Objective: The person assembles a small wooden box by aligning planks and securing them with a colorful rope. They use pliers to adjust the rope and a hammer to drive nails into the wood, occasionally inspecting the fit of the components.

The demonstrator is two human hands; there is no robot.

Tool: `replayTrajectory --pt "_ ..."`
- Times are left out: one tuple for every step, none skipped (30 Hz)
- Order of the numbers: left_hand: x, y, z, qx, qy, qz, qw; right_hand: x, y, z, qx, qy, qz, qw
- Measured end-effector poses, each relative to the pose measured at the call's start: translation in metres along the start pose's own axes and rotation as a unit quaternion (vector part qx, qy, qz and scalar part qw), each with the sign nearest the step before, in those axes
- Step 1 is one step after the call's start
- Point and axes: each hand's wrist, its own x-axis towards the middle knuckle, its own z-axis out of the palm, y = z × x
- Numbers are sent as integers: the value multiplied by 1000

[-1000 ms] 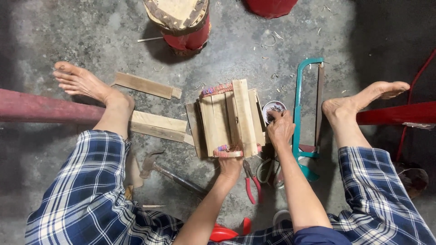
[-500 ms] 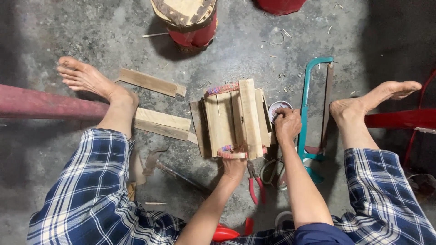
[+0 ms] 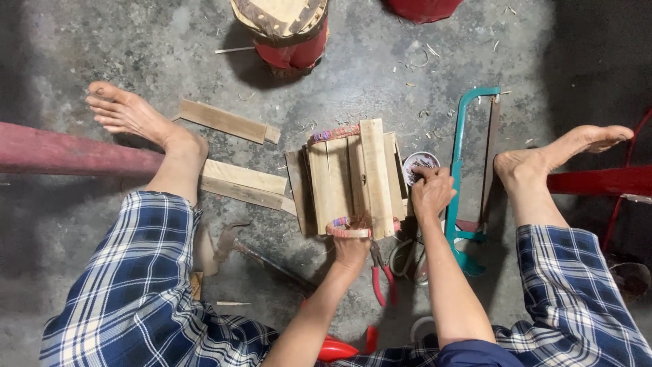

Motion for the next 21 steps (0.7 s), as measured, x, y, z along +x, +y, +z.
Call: replayTrajectory --pt "-2 0 2 2 1 2 1000 -1 -2 -4 12 -18 -8 1000" --pt "-3 0 4 5 1 4 1000 -1 -4 -8 23 -37 -16 999" --pt "-7 -2 7 4 1 4 1000 1 1 -5 24 -37 -15 999" --pt "-10 -3 9 5 1 1 1000 3 7 -2 68 -11 0 998" --pt "-13 -5 11 5 0 -2 1000 6 12 1 113 15 15 993" --pt "-15 -5 14 5 0 -2 1000 6 13 0 112 15 15 993" --pt "-18 -6 17 -1 0 -4 1000 5 14 -2 110 32 19 993" --pt "-20 -6 20 -7 0 -7 1000 4 16 -3 107 50 24 993" --pt "-16 -5 15 -7 0 -7 1000 3 15 -3 107 49 25 993" --pt "-12 -4 10 -3 -1 -4 1000 1 14 -3 91 47 21 995" --pt "-7 -3 6 2 -1 0 1000 0 12 -2 74 44 16 996" --pt "-1 -1 0 2 -1 0 1000 -2 9 -2 75 44 16 996" --pt "5 1 -6 3 2 5 1000 -3 6 -2 43 37 6 998" --pt "11 3 -12 3 6 9 1000 -4 4 -1 11 30 -4 999" --pt "6 0 -6 4 6 10 1000 -4 3 -1 11 30 -3 999" --pt "0 -3 0 -1 9 11 1000 -4 3 -1 -14 23 -24 999" --pt "-7 -6 6 -6 13 13 1000 -4 3 -1 -41 17 -44 998" --pt "-4 -5 3 -6 13 13 1000 -4 3 -3 -41 17 -43 998" --pt "0 -4 -1 -5 6 10 1000 -5 2 -4 -35 21 -36 998" --pt "3 -3 -4 -4 0 8 1000 -5 1 -5 -30 26 -30 999" --pt "-1 -4 0 -3 0 7 1000 -5 2 -5 -29 25 -30 999"
